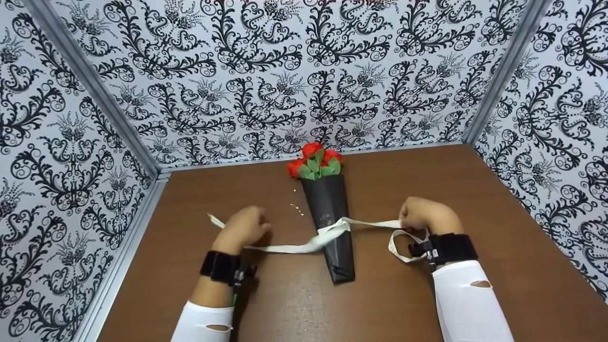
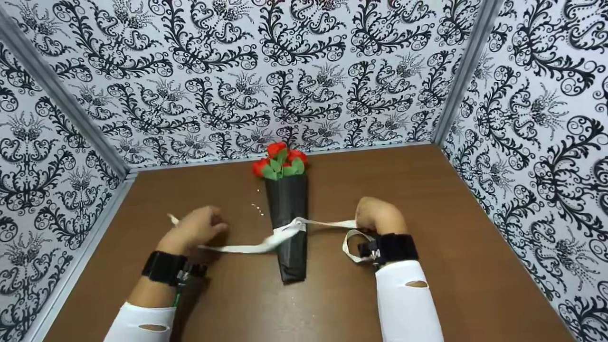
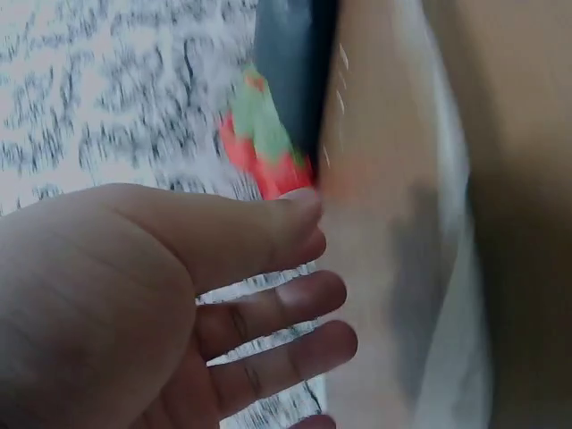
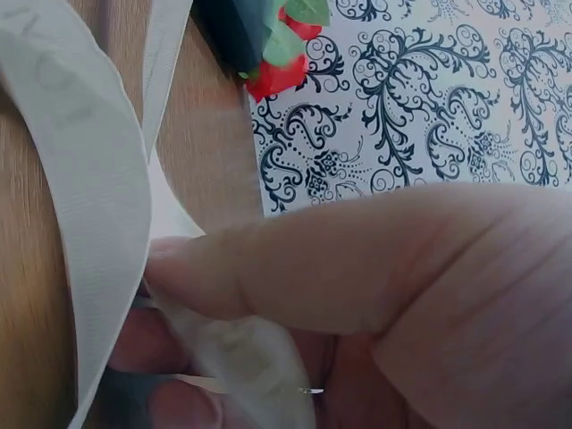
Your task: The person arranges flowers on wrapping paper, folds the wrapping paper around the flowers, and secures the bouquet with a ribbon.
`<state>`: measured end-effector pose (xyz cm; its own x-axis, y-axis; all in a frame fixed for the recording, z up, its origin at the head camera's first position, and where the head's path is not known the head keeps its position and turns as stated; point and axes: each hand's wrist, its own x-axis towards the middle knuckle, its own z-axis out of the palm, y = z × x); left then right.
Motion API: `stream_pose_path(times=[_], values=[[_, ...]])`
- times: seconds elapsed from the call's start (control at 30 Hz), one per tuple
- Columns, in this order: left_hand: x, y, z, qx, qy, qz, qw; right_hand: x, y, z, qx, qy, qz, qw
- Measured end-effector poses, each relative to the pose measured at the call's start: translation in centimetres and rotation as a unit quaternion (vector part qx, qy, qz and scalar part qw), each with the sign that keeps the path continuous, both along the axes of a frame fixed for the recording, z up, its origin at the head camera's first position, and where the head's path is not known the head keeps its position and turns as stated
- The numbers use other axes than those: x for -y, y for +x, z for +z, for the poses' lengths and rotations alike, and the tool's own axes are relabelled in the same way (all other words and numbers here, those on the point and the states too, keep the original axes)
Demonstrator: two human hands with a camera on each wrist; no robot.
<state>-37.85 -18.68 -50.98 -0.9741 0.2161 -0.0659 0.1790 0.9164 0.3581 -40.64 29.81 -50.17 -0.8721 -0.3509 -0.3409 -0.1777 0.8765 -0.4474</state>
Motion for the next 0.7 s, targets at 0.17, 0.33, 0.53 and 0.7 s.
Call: stream_pose_path(times=[0.17, 0.33, 0.53, 0.7], values=[[-5.3, 0.6, 0.1, 0.015, 0.024, -0.081, 0.9963, 0.5, 0.1, 0.2, 0.008, -0.009, -0.005, 1.000], [-10.7, 1.6, 0.3, 0.017, 0.049, -0.137, 0.9893, 1.7, 0.6, 1.1, -0.021, -0.012, 0.013, 1.000], [-14.9, 1.8, 0.6, -0.012, 0.037, -0.193, 0.9804, 6.0, 1.3, 2.0, -0.122, -0.033, 0.069, 0.990], [-15.6, 1.4, 0.1, -0.056, 0.007, -0.225, 0.9727, 9.7, 1.2, 0.7, -0.167, -0.042, 0.102, 0.980]])
